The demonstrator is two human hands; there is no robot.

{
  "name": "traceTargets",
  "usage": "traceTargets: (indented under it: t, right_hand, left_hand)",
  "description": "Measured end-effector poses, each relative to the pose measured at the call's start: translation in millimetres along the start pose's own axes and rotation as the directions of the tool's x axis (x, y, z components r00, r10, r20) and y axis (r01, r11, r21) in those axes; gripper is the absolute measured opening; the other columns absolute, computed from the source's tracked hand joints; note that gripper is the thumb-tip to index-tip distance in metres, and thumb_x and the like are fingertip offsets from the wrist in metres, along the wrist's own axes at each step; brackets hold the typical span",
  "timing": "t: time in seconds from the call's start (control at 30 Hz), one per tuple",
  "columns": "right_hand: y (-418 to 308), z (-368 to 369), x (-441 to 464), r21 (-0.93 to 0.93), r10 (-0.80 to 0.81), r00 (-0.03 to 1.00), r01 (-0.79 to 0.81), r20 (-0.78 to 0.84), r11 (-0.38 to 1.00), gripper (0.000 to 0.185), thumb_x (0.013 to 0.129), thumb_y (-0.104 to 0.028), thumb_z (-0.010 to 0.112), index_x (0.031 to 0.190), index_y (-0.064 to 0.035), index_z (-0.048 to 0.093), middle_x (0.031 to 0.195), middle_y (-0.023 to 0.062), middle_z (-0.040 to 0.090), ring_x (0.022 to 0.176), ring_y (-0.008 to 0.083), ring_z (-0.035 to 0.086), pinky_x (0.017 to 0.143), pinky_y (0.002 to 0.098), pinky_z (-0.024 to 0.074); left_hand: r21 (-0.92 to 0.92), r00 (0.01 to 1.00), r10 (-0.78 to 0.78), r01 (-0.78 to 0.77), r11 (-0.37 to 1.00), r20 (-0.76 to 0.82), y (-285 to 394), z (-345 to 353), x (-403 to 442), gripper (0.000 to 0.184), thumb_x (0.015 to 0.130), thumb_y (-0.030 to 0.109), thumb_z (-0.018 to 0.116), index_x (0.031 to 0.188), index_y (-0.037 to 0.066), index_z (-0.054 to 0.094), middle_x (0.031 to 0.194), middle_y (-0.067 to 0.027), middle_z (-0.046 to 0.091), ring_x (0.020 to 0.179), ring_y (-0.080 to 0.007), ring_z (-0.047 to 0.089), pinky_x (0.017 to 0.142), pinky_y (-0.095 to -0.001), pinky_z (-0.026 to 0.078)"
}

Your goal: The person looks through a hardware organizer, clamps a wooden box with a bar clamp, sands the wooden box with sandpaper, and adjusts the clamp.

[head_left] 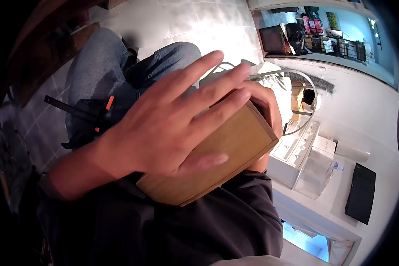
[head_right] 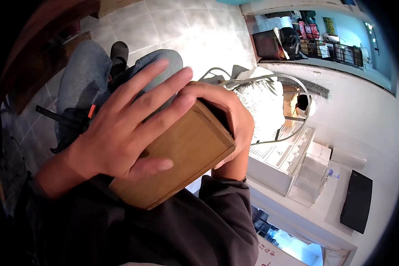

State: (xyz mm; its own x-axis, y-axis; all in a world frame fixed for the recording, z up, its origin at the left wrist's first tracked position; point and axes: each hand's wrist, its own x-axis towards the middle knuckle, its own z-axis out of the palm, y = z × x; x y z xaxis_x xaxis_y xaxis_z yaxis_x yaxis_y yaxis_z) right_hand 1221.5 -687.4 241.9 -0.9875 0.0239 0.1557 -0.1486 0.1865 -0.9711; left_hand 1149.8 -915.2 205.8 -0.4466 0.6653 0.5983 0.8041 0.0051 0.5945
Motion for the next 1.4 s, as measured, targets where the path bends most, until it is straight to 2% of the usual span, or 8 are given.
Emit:
traceTargets:
  t: [0.53, 0.8, 0.87, 0.93, 1.03, 1.2, 1.3, 1.4]
  right_hand:
    - [1, 6, 3, -0.011, -0.022, 1.0, 0.022, 0.0, 1.0, 0.106, 0.064, -0.066, 0.093, 0.126, 0.0145, 0.063, 0.113, 0.0261, 0.072, 0.1, 0.0329, 0.074, 0.089, 0.0413, 0.0605]
    - [-1, 4, 11, -0.007, -0.038, 0.997, 0.039, 0.06, 0.999, 0.107, 0.063, -0.067, 0.093, 0.126, 0.0142, 0.063, 0.113, 0.026, 0.072, 0.1, 0.0328, 0.074, 0.089, 0.0413, 0.0605]
    - [3, 5, 12, -0.018, -0.031, 0.997, 0.032, 0.074, 0.999, 0.107, 0.063, -0.067, 0.093, 0.126, 0.0142, 0.063, 0.113, 0.0259, 0.072, 0.1, 0.0328, 0.074, 0.089, 0.0413, 0.0605]
    - [6, 7, 12, -0.027, -0.028, 0.997, 0.03, 0.076, 0.999, 0.107, 0.063, -0.068, 0.093, 0.126, 0.0141, 0.063, 0.113, 0.0259, 0.073, 0.1, 0.0328, 0.074, 0.089, 0.0413, 0.0605]
    - [7, 8, 13, -0.04, -0.029, 0.998, 0.032, 0.061, 0.999, 0.108, 0.063, -0.068, 0.093, 0.126, 0.014, 0.064, 0.113, 0.0258, 0.073, 0.1, 0.0328, 0.074, 0.089, 0.0413, 0.0605]
    - [9, 11, 9, -0.056, -0.03, 0.999, 0.032, 0.042, 0.998, 0.108, 0.063, -0.069, 0.092, 0.126, 0.0138, 0.064, 0.113, 0.0257, 0.073, 0.1, 0.0327, 0.074, 0.089, 0.0413, 0.0605]
    - [7, 12, 9, -0.055, -0.034, 0.999, 0.036, 0.04, 0.998, 0.109, 0.062, -0.069, 0.092, 0.126, 0.0137, 0.064, 0.113, 0.0257, 0.073, 0.1, 0.0327, 0.074, 0.089, 0.0413, 0.0605]
    - [4, 12, 9, -0.043, -0.046, 0.998, 0.047, 0.035, 0.998, 0.109, 0.062, -0.07, 0.092, 0.126, 0.0137, 0.064, 0.113, 0.0256, 0.073, 0.1, 0.0327, 0.074, 0.089, 0.0413, 0.0605]
  left_hand:
    - [-0.184, 0.994, -0.109, 0.109, 0.977, 0.012, 7, 15, 0, 0.09, 0.105, 0.057, 0.057, 0.168, -0.001, 0.029, 0.172, -0.0322, 0.025, 0.159, -0.0515, 0.025, 0.126, -0.0605, 0.03]
    - [0.135, 0.889, -0.154, 0.232, 0.963, -0.432, -39, 48, 103, 0.07, 0.108, 0.05, 0.053, 0.15, -0.006, 0.053, 0.155, -0.0372, 0.047, 0.149, -0.0512, 0.044, 0.121, -0.0571, 0.041]
    - [0.083, 0.857, -0.17, 0.239, 0.967, -0.487, -61, 34, 118, 0.07, 0.11, 0.054, 0.047, 0.146, -0.006, 0.056, 0.143, -0.0334, 0.06, 0.145, -0.0452, 0.049, 0.114, -0.0547, 0.047]
    - [-0.123, 0.866, -0.165, 0.121, 0.985, -0.473, -73, 9, 119, 0.04, 0.11, 0.031, 0.057, 0.11, -0.007, 0.07, 0.094, -0.0191, 0.072, 0.09, -0.0243, 0.071, 0.073, -0.0403, 0.055]
    - [-0.657, 0.813, -0.473, 0.156, 0.738, -0.339, -55, -13, 92, 0.035, 0.111, 0.025, 0.059, 0.098, -0.006, 0.068, 0.078, -0.0114, 0.069, 0.074, -0.0161, 0.063, 0.069, -0.0387, 0.051]
    - [-0.828, 0.922, -0.379, 0.146, 0.541, -0.085, -79, -25, 58, 0.036, 0.111, 0.027, 0.06, 0.099, -0.006, 0.068, 0.08, -0.0066, 0.069, 0.075, -0.0094, 0.061, 0.067, -0.0352, 0.05]
    - [-0.769, 0.686, -0.593, 0.078, 0.635, -0.421, -82, 23, 60, 0.04, 0.111, 0.032, 0.059, 0.104, -0.006, 0.067, 0.082, -0.012, 0.07, 0.076, -0.017, 0.067, 0.069, -0.0388, 0.053]
    - [-0.762, 0.837, -0.531, 0.256, 0.594, -0.132, -43, 6, 49, 0.05, 0.111, 0.041, 0.053, 0.128, -0.005, 0.059, 0.105, -0.0172, 0.065, 0.098, -0.0282, 0.063, 0.087, -0.0422, 0.05]
